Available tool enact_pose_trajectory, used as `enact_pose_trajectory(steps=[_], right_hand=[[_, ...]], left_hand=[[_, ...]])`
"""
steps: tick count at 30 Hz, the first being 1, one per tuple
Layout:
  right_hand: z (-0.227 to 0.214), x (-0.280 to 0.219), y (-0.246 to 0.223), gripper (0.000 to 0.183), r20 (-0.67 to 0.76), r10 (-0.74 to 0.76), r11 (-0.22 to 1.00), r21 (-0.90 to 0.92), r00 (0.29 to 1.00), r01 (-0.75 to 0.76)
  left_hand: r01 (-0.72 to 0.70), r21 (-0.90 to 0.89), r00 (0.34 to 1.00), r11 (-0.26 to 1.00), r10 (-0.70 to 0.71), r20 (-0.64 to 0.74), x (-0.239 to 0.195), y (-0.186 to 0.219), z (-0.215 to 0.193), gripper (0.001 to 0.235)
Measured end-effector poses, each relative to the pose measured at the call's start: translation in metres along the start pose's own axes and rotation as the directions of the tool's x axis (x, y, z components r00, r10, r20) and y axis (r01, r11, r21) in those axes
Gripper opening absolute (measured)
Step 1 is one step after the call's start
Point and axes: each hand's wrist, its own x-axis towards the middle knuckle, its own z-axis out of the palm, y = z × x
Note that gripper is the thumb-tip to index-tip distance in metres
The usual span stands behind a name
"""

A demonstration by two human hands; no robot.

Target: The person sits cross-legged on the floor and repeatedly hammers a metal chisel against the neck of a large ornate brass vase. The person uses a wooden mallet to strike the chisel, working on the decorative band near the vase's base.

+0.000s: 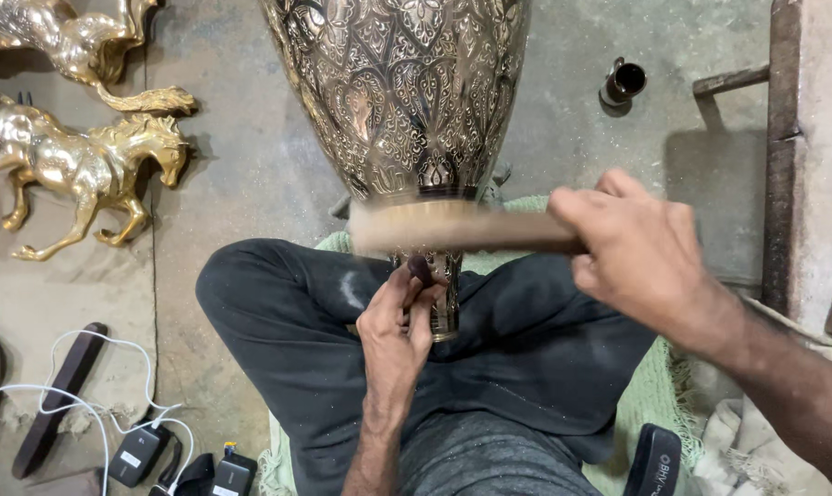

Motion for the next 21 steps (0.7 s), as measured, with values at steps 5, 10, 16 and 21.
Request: enact_pose_trajectory(steps=[5,10,16,21], right_hand=[[0.0032,-0.0034,0.0034,0.037,0.020,0.050,0.987,0.153,0.999,-0.052],[0.0029,-0.0019,0.0078,0.031,0.100,0.116,0.941,0.308,0.988,-0.141],[0.0041,-0.0017,0.0061,0.033,0.027,0.085,0.960,0.265,0.996,-0.089],[0.0003,-0.0052,0.0052,0.038,0.037,0.060,0.984,0.164,0.997,-0.066]], left_hand=[[0.022,0.009,1.000,1.000,-0.022,-0.012,-0.0026,-0.0002,0.0012,0.029],[0.024,0.045,1.000,0.999,-0.024,-0.012,-0.0024,0.0014,0.0015,0.018],[0.011,0.085,0.999,0.996,-0.009,-0.031,-0.0028,0.0064,0.0029,0.024],[0.040,0.125,0.999,0.991,-0.039,-0.008,-0.0026,0.0077,0.0049,0.013]])
